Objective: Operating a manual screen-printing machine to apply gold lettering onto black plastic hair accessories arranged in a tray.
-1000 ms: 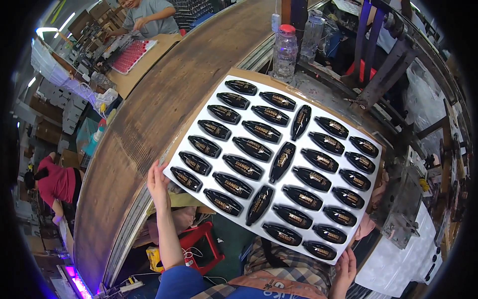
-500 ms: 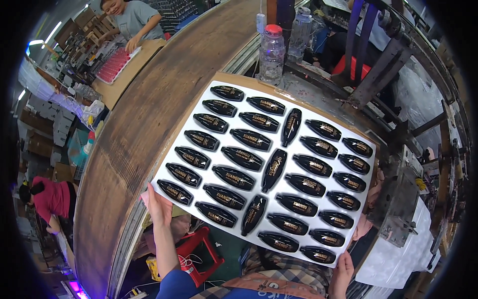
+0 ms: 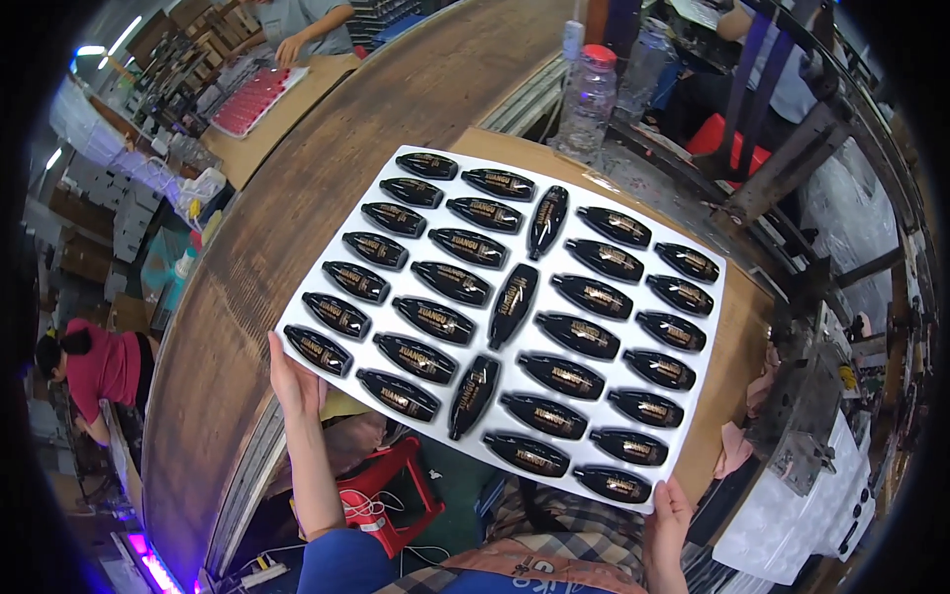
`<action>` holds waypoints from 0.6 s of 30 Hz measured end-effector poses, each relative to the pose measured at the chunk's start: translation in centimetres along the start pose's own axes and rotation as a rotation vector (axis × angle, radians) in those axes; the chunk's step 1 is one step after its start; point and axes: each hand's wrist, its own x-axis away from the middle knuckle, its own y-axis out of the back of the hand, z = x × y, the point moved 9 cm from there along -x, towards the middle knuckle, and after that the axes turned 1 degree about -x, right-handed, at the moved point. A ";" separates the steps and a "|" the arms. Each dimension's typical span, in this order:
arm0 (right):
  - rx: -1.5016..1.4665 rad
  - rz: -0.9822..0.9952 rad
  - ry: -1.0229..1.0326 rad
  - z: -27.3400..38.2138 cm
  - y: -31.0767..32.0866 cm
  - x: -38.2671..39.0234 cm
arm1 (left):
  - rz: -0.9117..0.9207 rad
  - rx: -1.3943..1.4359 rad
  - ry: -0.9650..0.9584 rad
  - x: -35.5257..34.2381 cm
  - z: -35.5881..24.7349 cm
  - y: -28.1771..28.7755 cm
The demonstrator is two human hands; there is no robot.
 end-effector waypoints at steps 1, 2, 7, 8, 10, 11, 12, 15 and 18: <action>-0.007 0.028 0.000 0.2 0.0 -0.5 | -0.004 0.002 -0.019 0.4 -0.2 0.0; -0.012 0.051 0.001 -0.2 0.1 -1.6 | -0.019 -0.004 -0.046 0.6 -0.2 0.5; -0.006 0.226 -0.018 -0.7 -1.0 -5.4 | -0.091 -0.035 -0.122 1.9 -0.8 3.2; 0.014 0.281 -0.022 -0.6 -1.4 -5.9 | -0.103 -0.059 -0.128 2.4 -0.9 3.7; 0.041 0.366 -0.019 -0.6 -2.5 -7.1 | -0.147 -0.058 -0.175 2.6 -1.0 5.7; 0.045 0.387 -0.017 -1.0 -3.1 -8.1 | -0.182 -0.056 -0.205 2.5 -1.1 7.1; 0.055 0.431 -0.015 -1.4 -4.1 -9.1 | -0.176 -0.025 -0.228 2.2 -1.2 8.6; 0.064 0.490 -0.031 -1.4 -8.8 -8.6 | -0.193 -0.033 -0.252 1.1 -4.7 11.2; 0.142 0.549 -0.010 -0.9 -14.5 -7.7 | -0.282 -0.011 -0.285 -0.2 -8.5 15.1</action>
